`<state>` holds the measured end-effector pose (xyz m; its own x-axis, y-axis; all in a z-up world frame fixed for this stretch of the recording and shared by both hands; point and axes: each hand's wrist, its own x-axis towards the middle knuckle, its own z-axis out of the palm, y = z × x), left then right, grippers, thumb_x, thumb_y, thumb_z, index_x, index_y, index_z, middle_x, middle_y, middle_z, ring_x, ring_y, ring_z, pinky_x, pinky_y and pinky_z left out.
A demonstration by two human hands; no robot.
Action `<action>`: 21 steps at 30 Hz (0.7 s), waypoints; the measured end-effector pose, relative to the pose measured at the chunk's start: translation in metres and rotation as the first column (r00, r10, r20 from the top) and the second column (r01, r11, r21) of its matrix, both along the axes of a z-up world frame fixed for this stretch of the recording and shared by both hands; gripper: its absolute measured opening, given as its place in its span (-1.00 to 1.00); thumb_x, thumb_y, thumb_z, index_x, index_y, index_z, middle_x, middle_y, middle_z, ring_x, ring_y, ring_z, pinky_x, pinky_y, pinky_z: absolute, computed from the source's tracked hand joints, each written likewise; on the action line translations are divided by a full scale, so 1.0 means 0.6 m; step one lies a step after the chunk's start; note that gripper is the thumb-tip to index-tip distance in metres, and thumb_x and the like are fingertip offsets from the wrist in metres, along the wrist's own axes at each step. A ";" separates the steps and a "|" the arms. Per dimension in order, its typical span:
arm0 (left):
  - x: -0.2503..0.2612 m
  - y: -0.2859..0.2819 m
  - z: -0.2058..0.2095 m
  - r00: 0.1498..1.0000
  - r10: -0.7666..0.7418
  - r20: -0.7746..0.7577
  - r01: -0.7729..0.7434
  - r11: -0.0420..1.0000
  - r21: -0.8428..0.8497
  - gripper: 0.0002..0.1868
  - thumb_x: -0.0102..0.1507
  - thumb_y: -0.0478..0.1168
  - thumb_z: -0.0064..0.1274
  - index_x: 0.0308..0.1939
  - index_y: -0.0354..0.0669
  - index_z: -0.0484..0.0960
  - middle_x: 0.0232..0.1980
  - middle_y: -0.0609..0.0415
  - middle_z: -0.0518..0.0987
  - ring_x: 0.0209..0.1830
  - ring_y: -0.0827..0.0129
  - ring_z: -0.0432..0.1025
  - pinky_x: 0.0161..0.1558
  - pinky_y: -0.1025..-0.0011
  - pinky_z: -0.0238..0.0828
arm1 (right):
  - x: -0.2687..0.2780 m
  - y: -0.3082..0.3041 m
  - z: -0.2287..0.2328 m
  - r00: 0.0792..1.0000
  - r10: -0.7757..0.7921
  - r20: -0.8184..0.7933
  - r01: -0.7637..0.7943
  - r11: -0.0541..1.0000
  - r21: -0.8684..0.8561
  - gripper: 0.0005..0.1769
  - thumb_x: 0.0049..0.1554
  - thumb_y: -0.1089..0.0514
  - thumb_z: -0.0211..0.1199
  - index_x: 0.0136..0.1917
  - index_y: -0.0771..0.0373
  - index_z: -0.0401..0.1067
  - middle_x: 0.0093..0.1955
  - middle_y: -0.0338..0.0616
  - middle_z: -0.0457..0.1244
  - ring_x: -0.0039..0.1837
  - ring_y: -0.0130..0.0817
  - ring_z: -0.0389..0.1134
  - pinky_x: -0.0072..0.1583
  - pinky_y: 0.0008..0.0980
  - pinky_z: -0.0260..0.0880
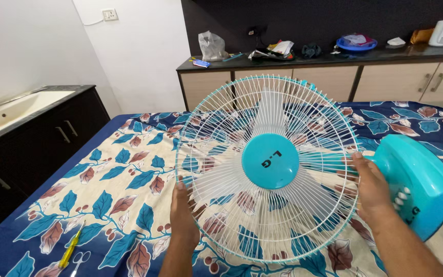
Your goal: The person assembles a table fan by attaching the fan blades to the motor hub, securing the rear grille with a screw, and then attaching the front grille. The person also uses a screwdriver to tighten screws on the fan base.
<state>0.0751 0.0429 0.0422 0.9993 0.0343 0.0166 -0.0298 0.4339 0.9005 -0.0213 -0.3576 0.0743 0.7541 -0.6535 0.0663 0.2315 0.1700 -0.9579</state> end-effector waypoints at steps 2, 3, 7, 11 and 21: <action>-0.017 -0.008 -0.011 0.999 -0.010 -0.049 0.006 0.997 -0.081 -0.24 0.26 0.34 -0.15 0.38 -0.01 0.33 0.23 -0.05 0.46 0.09 0.20 0.43 0.04 0.16 0.42 | -0.002 0.006 -0.023 0.997 -0.036 0.067 0.036 0.999 0.005 -0.37 0.32 -0.25 0.12 0.36 0.31 0.25 0.25 0.00 0.25 0.16 -0.24 0.34 0.15 -0.06 0.42; -0.027 -0.011 -0.014 0.997 -0.013 -0.073 0.004 0.993 -0.120 -0.25 0.25 0.34 -0.12 0.34 -0.05 0.36 0.20 -0.06 0.46 0.05 0.19 0.43 0.02 0.14 0.43 | -0.003 0.014 -0.033 0.993 -0.049 0.108 0.048 0.999 0.007 -0.37 0.35 -0.24 0.13 0.36 0.33 0.24 0.24 0.03 0.25 0.15 -0.22 0.33 0.16 -0.07 0.41; -0.073 -0.046 -0.025 0.982 0.054 -0.179 -0.089 0.977 -0.193 -0.28 0.25 0.34 -0.11 0.29 -0.06 0.40 0.15 -0.08 0.51 0.01 0.20 0.48 -0.06 0.14 0.46 | -0.041 0.070 -0.060 0.991 -0.072 0.114 0.047 0.977 0.208 -0.35 0.30 -0.28 0.11 0.37 0.28 0.33 0.26 -0.02 0.31 0.21 -0.19 0.37 0.24 -0.14 0.41; -0.111 -0.077 -0.036 0.986 0.074 -0.149 -0.117 0.944 -0.310 -0.33 0.24 0.18 0.00 0.35 0.00 0.31 0.15 -0.07 0.56 0.02 0.16 0.51 -0.04 0.16 0.51 | -0.068 0.121 -0.056 0.998 0.028 0.052 -0.050 0.878 0.475 -0.25 0.14 -0.43 0.07 0.36 0.11 0.33 0.24 -0.06 0.33 0.21 -0.09 0.38 0.20 0.03 0.39; -0.125 -0.089 -0.072 0.994 0.035 -0.106 -0.067 0.945 -0.319 -0.25 0.24 0.09 0.03 0.45 -0.08 0.24 0.20 -0.12 0.56 0.08 0.10 0.53 -0.05 0.08 0.53 | -0.064 0.137 -0.066 0.998 -0.038 0.044 0.010 0.863 0.505 -0.24 0.15 -0.46 0.09 0.33 0.14 0.29 0.22 -0.01 0.30 0.22 0.00 0.36 0.19 0.19 0.40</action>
<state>0.0001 -0.0104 -0.0008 0.9922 0.0724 -0.1016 0.0219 0.7009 0.7130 -0.0596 -0.2755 0.0345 0.7423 -0.6258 -0.2394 0.2875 0.6202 -0.7298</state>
